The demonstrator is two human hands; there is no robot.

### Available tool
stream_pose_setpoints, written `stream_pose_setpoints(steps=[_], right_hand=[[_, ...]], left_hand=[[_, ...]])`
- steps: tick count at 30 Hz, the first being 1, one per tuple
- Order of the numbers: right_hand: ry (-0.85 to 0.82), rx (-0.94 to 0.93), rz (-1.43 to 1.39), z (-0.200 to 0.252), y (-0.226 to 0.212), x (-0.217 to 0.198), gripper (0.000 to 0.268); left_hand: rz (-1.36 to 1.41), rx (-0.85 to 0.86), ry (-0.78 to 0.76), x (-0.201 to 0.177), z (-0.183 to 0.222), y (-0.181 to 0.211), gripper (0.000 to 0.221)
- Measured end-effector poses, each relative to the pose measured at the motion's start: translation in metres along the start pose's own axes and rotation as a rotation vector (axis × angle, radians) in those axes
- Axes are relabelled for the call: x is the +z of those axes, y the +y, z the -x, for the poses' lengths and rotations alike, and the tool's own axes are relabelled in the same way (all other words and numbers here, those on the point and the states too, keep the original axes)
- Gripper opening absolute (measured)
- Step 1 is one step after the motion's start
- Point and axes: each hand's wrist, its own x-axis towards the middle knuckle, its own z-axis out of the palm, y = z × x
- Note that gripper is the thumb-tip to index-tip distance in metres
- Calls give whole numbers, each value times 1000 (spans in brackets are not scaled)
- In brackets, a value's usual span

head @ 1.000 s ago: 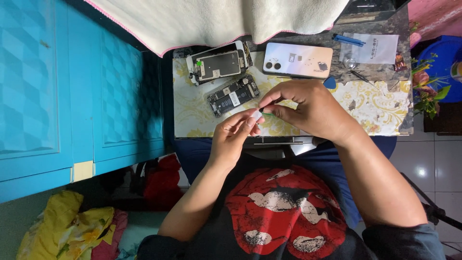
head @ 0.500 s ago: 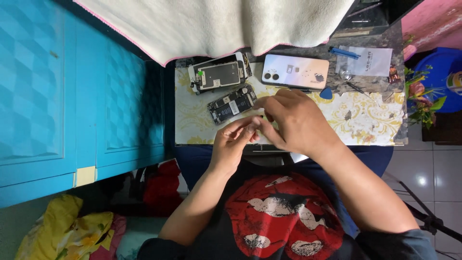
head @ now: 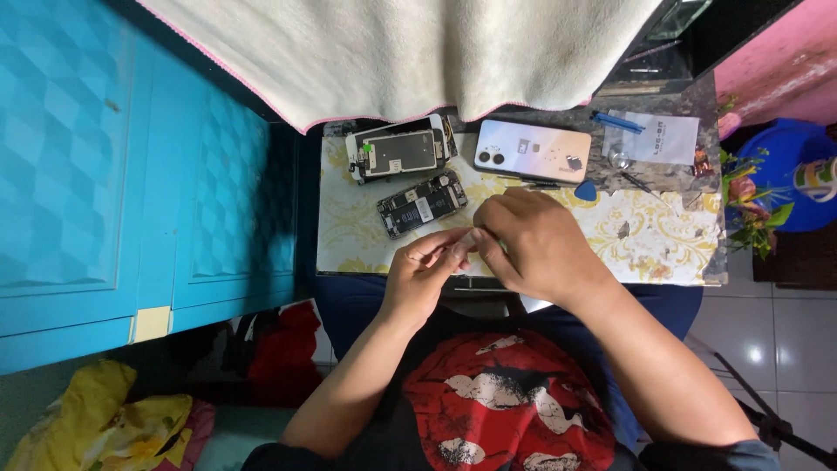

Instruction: Cleaning the internal components of a disassembled smartphone using a small brush and a plastic opening tool.

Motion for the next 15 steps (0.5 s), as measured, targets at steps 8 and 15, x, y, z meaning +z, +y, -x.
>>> stream_pose_setpoints(steps=[8,15], right_hand=[[-58,62,-158,-4,-5,-11,32],[-79,164,-233,-4,-8,-12,42]], left_hand=[[-67,84,-13,4,0,5,26],[-134,183,-7,-1,-1,3,22]])
